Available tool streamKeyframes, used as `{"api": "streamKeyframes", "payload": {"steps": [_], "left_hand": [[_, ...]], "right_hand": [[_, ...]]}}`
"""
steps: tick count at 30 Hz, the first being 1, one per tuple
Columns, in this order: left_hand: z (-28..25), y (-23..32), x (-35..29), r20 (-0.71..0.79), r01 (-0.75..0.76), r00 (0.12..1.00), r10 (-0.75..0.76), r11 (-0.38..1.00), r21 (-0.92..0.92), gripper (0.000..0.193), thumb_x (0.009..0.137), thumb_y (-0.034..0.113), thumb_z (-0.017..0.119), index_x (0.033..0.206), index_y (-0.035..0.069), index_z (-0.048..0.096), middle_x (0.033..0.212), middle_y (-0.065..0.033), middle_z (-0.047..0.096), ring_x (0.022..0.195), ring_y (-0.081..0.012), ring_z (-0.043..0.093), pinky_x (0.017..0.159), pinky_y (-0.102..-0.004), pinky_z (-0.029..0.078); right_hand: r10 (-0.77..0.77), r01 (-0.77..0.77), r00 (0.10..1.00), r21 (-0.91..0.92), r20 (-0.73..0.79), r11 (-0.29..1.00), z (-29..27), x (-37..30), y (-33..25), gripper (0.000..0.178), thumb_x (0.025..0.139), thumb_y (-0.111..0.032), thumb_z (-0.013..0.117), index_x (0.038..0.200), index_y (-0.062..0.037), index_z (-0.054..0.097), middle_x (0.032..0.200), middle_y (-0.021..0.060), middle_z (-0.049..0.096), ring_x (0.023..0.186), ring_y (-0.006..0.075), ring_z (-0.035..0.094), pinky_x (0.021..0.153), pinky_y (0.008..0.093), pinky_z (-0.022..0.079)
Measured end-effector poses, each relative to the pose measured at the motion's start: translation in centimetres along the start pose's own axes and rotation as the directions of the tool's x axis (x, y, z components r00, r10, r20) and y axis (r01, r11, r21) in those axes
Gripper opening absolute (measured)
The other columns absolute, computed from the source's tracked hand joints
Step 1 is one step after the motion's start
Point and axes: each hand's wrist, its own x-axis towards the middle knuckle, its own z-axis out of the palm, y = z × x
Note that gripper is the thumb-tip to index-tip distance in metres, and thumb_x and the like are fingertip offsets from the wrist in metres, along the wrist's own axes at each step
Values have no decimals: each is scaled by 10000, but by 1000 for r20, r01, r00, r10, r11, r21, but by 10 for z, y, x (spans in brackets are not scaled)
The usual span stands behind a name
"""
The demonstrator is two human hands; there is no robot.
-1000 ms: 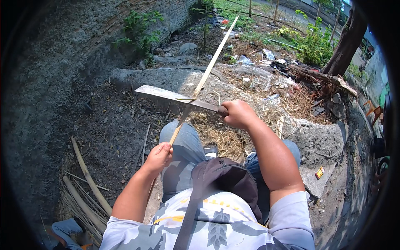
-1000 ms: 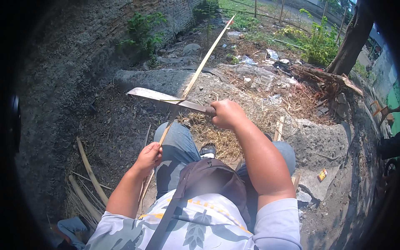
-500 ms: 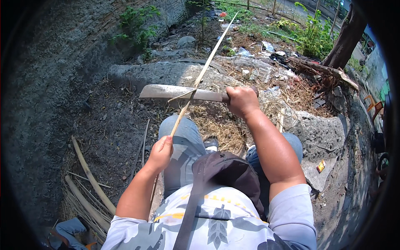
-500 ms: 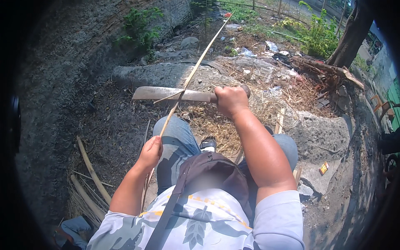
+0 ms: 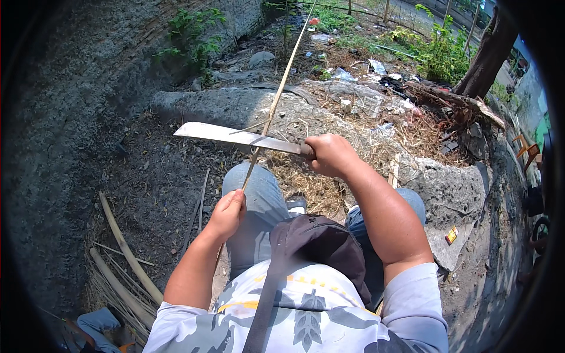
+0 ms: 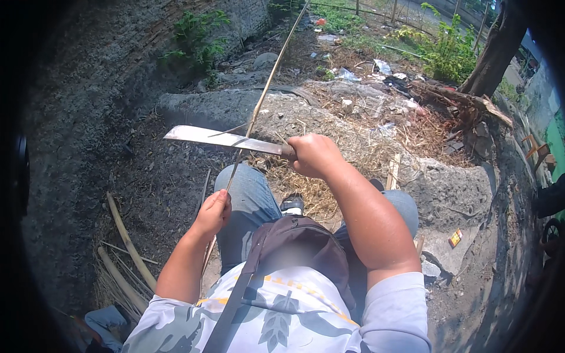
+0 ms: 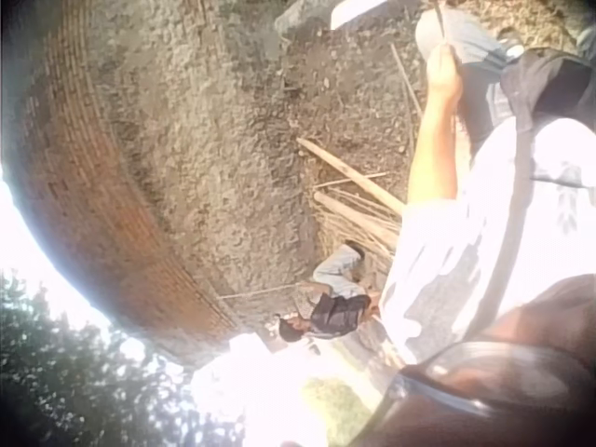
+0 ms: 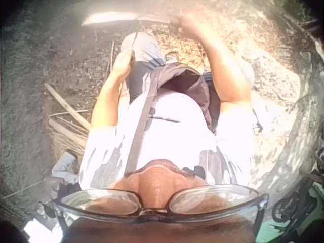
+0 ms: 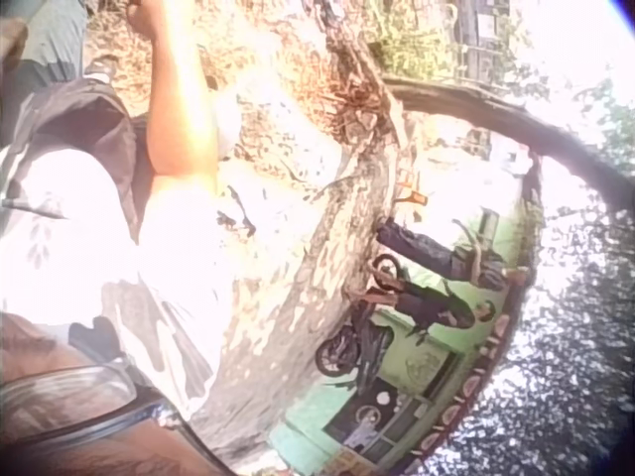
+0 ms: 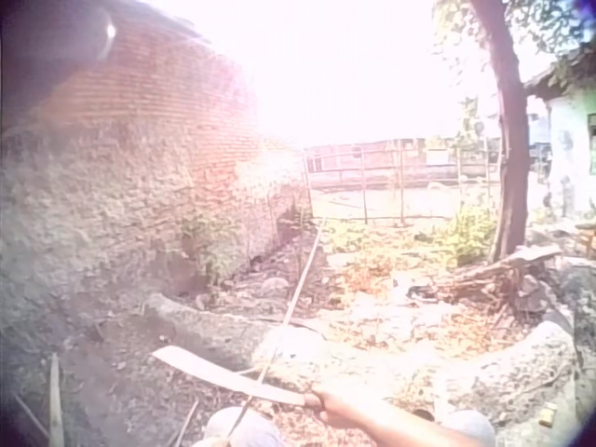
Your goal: The person shaves and scrapes a bamboo strip using a machete.
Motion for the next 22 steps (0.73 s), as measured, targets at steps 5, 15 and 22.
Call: {"api": "streamKeyframes", "payload": {"steps": [5,15,22], "left_hand": [[5,-1,-8,25,105,994,-103,991,-88,399,1112,392,393,827,126,475,639,35,427,537,-68,382,481,-247,320],[-1,-12,3,-32,-92,995,96,989,116,383,1114,347,402,835,105,502,655,49,441,567,-58,390,512,-243,341],[-4,-13,14,10,-77,997,77,990,114,419,1103,388,432,809,100,512,655,50,460,569,-66,387,525,-256,350]], "right_hand": [[-317,205,904,-360,-286,910,12,4,-4,116,765,-175,708,807,-134,608,695,96,674,700,312,704,685,437,541],[133,-120,991,345,-13,931,12,9,25,214,804,-229,762,940,-83,684,799,169,691,758,307,677,699,425,515],[41,-36,999,198,-21,980,-2,2,15,305,823,-283,790,957,-28,693,911,156,756,887,297,733,769,433,539]]}}
